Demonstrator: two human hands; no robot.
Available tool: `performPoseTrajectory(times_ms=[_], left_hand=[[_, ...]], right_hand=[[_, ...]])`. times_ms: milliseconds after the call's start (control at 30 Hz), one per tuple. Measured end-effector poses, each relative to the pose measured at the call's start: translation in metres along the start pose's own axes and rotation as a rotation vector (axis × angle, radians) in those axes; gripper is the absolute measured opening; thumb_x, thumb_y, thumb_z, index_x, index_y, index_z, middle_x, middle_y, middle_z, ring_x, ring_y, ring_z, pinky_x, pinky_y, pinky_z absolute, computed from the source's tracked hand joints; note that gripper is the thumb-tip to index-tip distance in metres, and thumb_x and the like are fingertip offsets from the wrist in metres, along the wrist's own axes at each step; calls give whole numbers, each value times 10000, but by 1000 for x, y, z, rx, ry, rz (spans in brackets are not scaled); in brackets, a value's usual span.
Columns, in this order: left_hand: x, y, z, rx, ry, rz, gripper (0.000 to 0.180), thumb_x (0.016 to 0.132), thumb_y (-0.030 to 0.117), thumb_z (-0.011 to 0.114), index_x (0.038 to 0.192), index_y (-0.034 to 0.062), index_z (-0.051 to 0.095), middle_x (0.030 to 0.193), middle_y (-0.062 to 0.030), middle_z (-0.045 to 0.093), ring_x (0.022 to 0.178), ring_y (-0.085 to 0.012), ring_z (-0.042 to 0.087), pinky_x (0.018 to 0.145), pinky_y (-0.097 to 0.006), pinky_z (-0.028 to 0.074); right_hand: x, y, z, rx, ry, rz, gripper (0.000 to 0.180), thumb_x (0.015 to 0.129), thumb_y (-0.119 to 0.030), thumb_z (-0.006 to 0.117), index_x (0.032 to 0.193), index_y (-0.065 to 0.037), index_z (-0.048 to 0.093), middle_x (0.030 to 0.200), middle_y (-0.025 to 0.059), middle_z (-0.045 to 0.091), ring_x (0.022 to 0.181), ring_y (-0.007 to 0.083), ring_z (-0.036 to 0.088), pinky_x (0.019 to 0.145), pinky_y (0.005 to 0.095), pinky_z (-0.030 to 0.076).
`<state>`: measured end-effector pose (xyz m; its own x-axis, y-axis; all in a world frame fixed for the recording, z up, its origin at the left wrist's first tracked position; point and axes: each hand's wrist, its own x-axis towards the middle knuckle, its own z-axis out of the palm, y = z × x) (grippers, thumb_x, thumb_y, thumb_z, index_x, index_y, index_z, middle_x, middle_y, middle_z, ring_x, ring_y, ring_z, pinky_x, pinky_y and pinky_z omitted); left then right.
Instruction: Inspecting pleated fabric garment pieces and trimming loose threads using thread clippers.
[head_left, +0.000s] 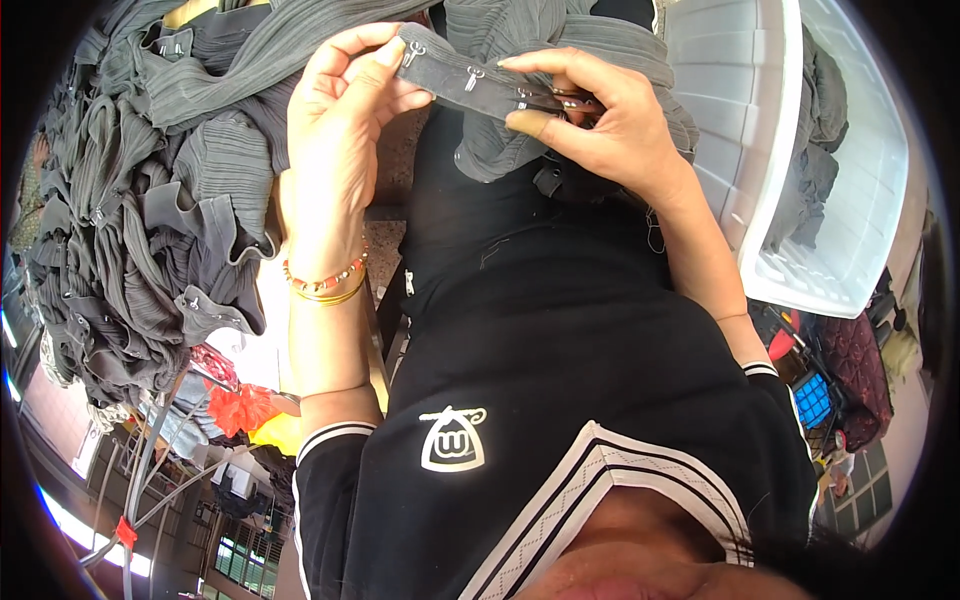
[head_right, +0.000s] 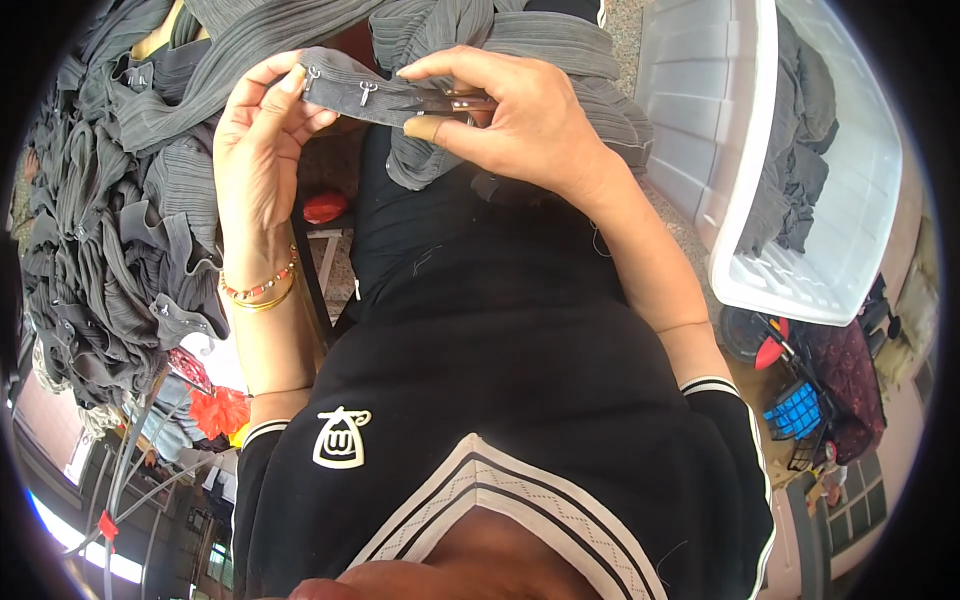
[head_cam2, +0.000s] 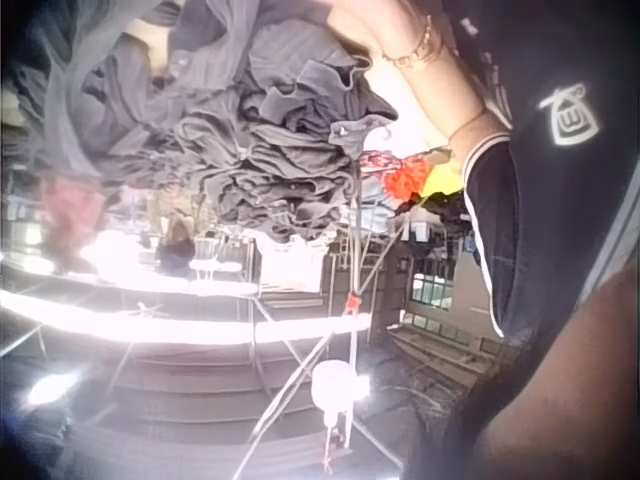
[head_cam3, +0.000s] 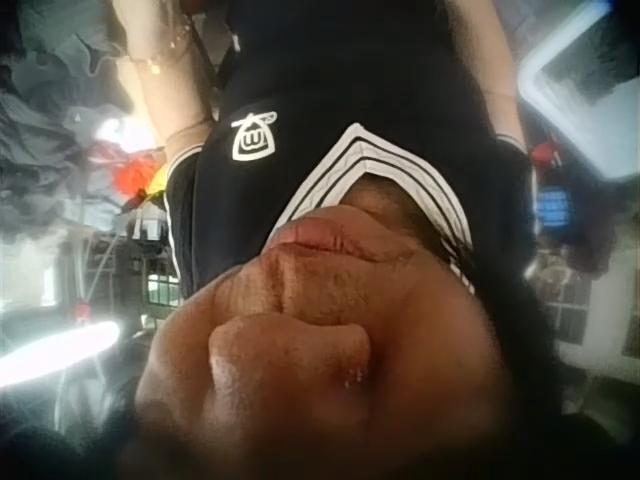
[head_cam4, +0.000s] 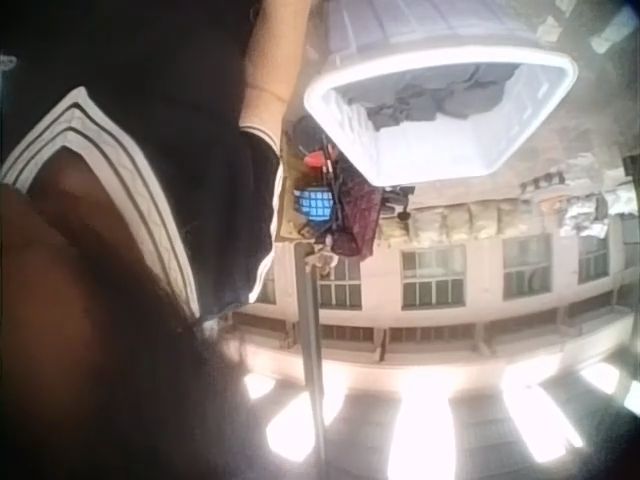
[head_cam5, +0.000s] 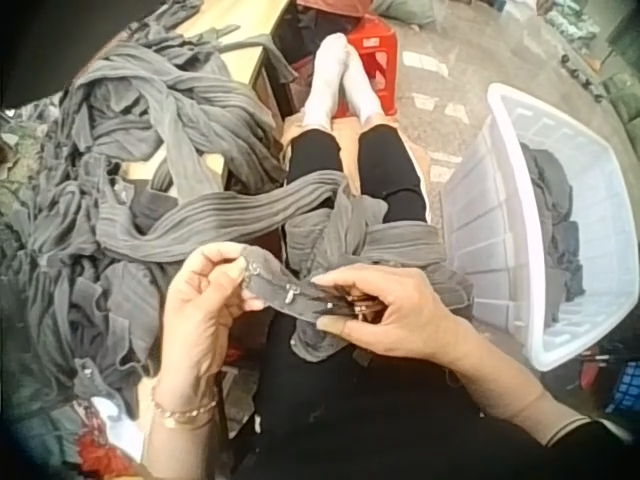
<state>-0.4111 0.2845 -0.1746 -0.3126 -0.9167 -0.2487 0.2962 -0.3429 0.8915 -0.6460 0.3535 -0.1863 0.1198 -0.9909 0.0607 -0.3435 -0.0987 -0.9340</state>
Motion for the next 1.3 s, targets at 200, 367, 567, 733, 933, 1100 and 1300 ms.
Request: performPoseTrajectory(times_ms=[200,367,567,733,933,1100,1300], left_hand=[[3,-8,-5,148,18,2,327,1009,65,629,1327,-13,611,1111,-92,717,936,-151,708,850,-333,618],[1,-15,11,178,31,10,198,1007,47,624,1175,-16,708,1020,-73,727,871,-91,690,796,-278,627],[-4,-41,10,715,15,33,257,974,53,628,1213,36,720,1074,-77,725,870,-120,679,806,-272,543],[-8,-33,26,1072,39,313,221,948,98,678,1157,50,729,1075,-110,653,807,-199,665,768,-315,542],[-10,-44,34,1084,-26,355,185,933,123,715,1100,49,749,1034,-112,670,861,-260,688,802,-353,550],[-10,-55,32,1130,-39,314,170,939,126,711,1079,35,742,1016,-110,668,875,-259,689,799,-359,547],[-6,-60,31,1135,-52,292,192,916,80,742,1107,63,761,978,-40,668,689,-100,572,664,-253,501]], right_hand=[[0,21,3,-64,25,44,320,782,-168,856,1080,-108,757,699,11,602,585,103,515,548,262,428],[-1,25,-10,-128,56,18,296,772,-176,861,1041,-101,763,741,24,655,586,124,557,556,261,458],[-6,45,-21,-321,79,-59,293,780,-176,846,1054,-110,765,902,51,756,690,152,714,628,267,567],[-14,48,-18,-273,103,-96,302,786,-165,832,1079,-132,764,929,40,760,697,158,721,624,259,569],[-17,47,-16,-312,60,-133,430,743,45,758,1154,-80,757,1008,53,761,669,98,608,621,225,499],[-21,45,-14,-352,50,-136,332,763,-135,823,1090,-160,763,896,10,744,663,135,700,581,251,546],[-22,47,-14,-362,59,-118,330,764,-123,817,1087,-167,765,888,7,742,662,129,701,578,246,544]])
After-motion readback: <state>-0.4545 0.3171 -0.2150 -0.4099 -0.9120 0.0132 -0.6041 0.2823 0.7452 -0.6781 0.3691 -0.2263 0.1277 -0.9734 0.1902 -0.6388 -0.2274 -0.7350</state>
